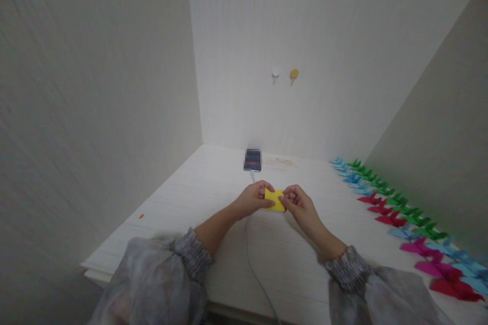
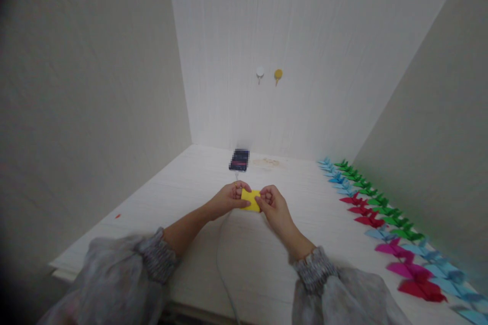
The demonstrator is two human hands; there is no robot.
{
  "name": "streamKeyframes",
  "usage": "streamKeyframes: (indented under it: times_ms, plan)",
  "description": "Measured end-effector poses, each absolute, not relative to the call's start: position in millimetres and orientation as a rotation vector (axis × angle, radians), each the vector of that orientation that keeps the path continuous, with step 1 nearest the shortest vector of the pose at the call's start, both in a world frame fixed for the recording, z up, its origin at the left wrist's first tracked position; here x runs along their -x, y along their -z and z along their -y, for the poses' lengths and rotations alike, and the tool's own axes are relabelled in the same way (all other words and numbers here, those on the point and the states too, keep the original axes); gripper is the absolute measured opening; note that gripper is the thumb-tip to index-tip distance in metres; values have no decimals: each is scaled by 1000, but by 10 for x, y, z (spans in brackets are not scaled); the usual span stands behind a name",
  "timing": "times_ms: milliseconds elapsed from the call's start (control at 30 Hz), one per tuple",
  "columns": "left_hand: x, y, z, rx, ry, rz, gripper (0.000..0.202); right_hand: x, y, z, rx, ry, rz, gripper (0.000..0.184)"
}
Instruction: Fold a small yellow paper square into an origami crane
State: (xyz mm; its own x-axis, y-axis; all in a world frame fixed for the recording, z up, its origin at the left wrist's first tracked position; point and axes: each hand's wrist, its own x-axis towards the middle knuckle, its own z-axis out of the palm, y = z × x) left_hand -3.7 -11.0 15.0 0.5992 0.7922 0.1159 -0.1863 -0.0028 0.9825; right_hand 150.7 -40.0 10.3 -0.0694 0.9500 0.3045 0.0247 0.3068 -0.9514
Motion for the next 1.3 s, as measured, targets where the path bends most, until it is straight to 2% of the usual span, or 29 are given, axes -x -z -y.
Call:
streamKeyframes:
  times_ms: [367, 567, 933, 1300]
  plan:
    - [5, -138, 130, -1335, -834, -574, 43, -1494, -72, 413, 1004, -978, 1490, 20]
    - [-5, -151, 157, -1323, -793, -585, 42, -1463, -77, 424, 1011, -1115, 1475, 25]
    - [71, -108, 109, -1232, -690, -470, 46, -1510, -118, 425, 1013, -1160, 1303, 25]
    - [46, -168, 183, -1158, -714, -465, 24, -1566, -92, 375, 988, -1144, 1312, 23]
